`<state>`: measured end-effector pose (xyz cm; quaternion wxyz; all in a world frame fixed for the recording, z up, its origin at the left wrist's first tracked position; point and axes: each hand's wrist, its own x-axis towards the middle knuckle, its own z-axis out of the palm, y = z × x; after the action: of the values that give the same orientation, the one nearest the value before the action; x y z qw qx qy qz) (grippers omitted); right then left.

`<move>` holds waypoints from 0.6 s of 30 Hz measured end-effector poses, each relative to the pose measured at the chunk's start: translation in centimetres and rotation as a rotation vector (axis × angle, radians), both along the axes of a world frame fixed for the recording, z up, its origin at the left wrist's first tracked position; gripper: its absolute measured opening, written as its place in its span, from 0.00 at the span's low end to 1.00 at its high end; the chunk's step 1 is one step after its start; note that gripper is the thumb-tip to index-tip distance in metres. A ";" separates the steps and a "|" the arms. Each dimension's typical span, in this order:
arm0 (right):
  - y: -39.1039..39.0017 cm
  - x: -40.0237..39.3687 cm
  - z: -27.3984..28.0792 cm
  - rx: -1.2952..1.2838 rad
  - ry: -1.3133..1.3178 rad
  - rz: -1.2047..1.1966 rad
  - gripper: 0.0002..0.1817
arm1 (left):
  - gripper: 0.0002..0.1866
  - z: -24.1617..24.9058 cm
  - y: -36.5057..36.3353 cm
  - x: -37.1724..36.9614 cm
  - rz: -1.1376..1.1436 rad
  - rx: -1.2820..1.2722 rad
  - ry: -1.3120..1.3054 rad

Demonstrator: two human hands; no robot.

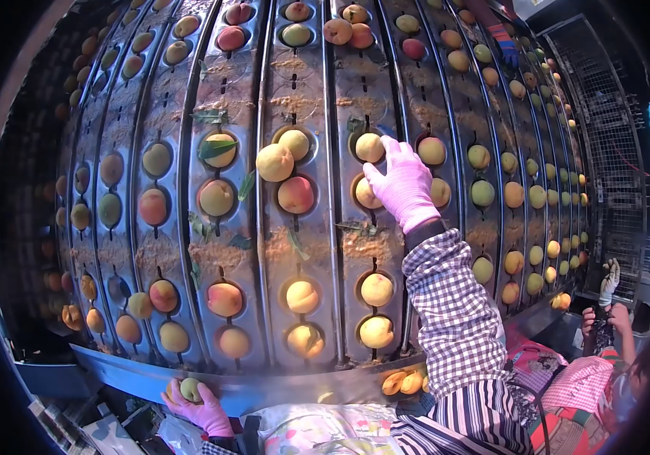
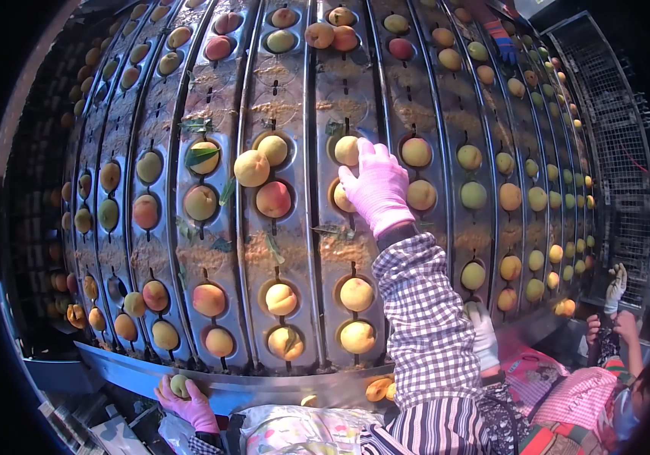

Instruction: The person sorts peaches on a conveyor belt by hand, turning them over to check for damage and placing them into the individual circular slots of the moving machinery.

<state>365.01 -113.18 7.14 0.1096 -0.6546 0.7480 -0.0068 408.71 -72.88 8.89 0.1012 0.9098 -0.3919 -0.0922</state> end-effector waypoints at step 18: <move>-2.5 11.1 1.1 -0.069 -0.259 0.363 0.39 | 0.35 -0.4 0.3 0.2 0.025 -0.008 0.006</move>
<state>376.07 -115.65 8.23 0.1820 -0.7755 0.5968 -0.0966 408.93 -72.54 8.45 0.1072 0.9139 -0.3806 -0.0922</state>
